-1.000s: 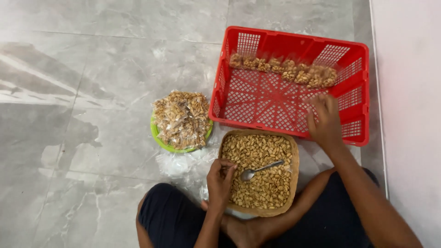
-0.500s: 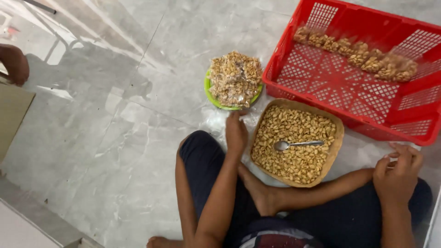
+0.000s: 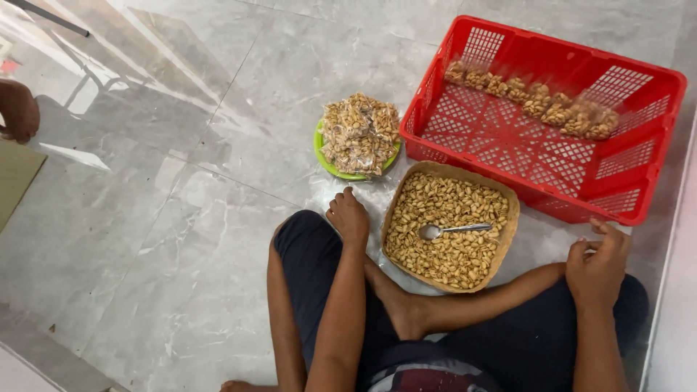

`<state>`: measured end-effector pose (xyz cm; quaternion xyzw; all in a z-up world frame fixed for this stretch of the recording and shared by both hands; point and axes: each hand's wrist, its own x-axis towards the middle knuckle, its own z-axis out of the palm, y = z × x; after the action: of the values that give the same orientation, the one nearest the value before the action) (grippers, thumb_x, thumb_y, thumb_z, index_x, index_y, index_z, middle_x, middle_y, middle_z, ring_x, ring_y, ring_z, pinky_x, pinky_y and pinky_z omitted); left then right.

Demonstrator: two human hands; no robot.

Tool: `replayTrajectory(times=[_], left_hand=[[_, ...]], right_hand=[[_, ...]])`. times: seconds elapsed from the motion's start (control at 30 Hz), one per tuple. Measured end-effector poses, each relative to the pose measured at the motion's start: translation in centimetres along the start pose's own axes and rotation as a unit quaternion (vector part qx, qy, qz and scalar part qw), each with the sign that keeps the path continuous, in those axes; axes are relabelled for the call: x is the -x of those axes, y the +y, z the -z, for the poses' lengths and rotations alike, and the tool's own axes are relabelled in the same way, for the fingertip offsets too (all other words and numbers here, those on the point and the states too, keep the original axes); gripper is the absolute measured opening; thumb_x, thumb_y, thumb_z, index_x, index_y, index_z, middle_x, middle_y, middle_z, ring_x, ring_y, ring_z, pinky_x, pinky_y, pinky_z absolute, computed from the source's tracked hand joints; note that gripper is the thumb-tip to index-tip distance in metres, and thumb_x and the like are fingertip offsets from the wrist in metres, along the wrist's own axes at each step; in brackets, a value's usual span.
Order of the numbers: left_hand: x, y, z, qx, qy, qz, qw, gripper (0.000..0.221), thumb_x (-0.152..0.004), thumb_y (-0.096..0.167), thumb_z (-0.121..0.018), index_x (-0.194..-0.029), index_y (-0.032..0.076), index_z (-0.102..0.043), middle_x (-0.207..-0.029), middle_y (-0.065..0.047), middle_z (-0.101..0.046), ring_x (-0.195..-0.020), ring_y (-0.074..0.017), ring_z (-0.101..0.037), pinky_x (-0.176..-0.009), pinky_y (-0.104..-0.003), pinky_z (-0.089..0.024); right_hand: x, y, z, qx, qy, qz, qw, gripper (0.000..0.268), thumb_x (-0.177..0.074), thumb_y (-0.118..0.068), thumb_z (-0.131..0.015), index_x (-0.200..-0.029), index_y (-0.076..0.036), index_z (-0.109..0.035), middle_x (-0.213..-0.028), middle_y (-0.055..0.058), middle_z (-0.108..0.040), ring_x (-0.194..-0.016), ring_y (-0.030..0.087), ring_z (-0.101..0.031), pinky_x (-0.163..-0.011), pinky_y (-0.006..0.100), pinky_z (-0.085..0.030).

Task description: Bagging loose peanuts into small plastic bags and placing them in a storage crate.

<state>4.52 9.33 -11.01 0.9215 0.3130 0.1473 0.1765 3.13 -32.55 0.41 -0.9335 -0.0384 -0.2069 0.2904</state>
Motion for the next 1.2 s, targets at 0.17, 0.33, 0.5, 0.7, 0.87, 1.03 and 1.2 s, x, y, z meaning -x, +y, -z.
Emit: replayTrajectory(times=[0.17, 0.33, 0.5, 0.7, 0.87, 1.03, 1.2], left_hand=[[0.2, 0.3, 0.5, 0.062, -0.029, -0.03, 0.997, 0.062, -0.079, 0.0, -0.058, -0.14, 0.009, -0.053, -0.141, -0.021, -0.048, -0.128, -0.0401, -0.045, -0.1, -0.052, -0.041], [0.5, -0.5, -2.4, 0.061, -0.075, -0.053, 0.994, 0.078, -0.077, -0.005, -0.053, -0.152, 0.01, -0.041, -0.145, -0.025, -0.048, -0.129, -0.0442, -0.046, -0.099, -0.056, -0.044], [0.8, -1.2, -1.8, 0.028, -0.019, -0.047, 0.998, 0.052, -0.084, -0.001, -0.054, -0.135, 0.007, -0.057, -0.111, -0.02, -0.058, -0.092, -0.0405, -0.059, -0.081, -0.05, -0.053], [0.7, 0.8, 1.9, 0.097, 0.015, -0.04, 0.994, 0.056, -0.083, -0.006, -0.052, -0.136, 0.009, -0.056, -0.122, -0.019, -0.056, -0.103, -0.0401, -0.057, -0.089, -0.049, -0.051], [1.0, -0.6, -1.0, 0.086, -0.032, -0.07, 0.993, 0.052, -0.075, 0.008, -0.073, -0.125, 0.012, -0.06, -0.139, -0.024, -0.044, -0.127, -0.0423, -0.043, -0.1, -0.051, -0.044], [1.0, 0.3, 0.7, 0.098, -0.053, -0.056, 0.992, 0.021, -0.078, 0.009, -0.077, -0.096, 0.01, -0.067, -0.125, -0.018, -0.053, -0.118, -0.0367, -0.048, -0.095, -0.047, -0.045], [0.8, 2.3, 5.3, 0.299, 0.016, 0.008, 0.954, 0.014, -0.086, 0.015, -0.076, -0.096, 0.011, -0.066, -0.121, -0.016, -0.053, -0.113, -0.0356, -0.05, -0.099, -0.045, -0.044]], right_hand=[[0.4, 0.4, -0.1, 0.003, 0.008, 0.015, 1.0, 0.042, -0.096, 0.014, -0.059, -0.138, 0.013, -0.054, -0.129, 0.031, -0.055, -0.09, 0.038, -0.061, -0.075, 0.043, -0.052], [0.5, 1.1, 0.4, 0.012, 0.013, 0.017, 1.0, 0.047, -0.094, 0.012, -0.059, -0.14, 0.006, -0.053, -0.127, 0.026, -0.056, -0.099, 0.038, -0.059, -0.081, 0.045, -0.051], [1.1, -0.8, 0.9, 0.018, -0.002, 0.003, 1.0, 0.042, -0.098, 0.011, -0.058, -0.141, 0.008, -0.054, -0.127, 0.026, -0.055, -0.09, 0.036, -0.061, -0.078, 0.043, -0.052], [1.4, 0.1, 0.6, 0.012, -0.003, 0.003, 1.0, 0.04, -0.1, 0.01, -0.06, -0.139, 0.007, -0.052, -0.127, 0.026, -0.055, -0.092, 0.036, -0.062, -0.079, 0.044, -0.052], [1.4, -0.1, 0.6, 0.016, -0.012, -0.018, 1.0, 0.04, -0.099, 0.007, -0.058, -0.139, 0.007, -0.053, -0.127, 0.025, -0.055, -0.095, 0.035, -0.06, -0.079, 0.044, -0.051], [1.2, -0.2, 0.6, 0.022, -0.019, -0.039, 0.999, 0.041, -0.099, 0.006, -0.057, -0.139, 0.004, -0.052, -0.127, 0.023, -0.055, -0.093, 0.033, -0.061, -0.08, 0.043, -0.051], [1.0, -1.1, 0.9, 0.033, -0.039, -0.062, 0.997, 0.042, -0.098, 0.005, -0.059, -0.14, 0.005, -0.054, -0.126, 0.023, -0.057, -0.09, 0.033, -0.065, -0.077, 0.042, -0.053]])
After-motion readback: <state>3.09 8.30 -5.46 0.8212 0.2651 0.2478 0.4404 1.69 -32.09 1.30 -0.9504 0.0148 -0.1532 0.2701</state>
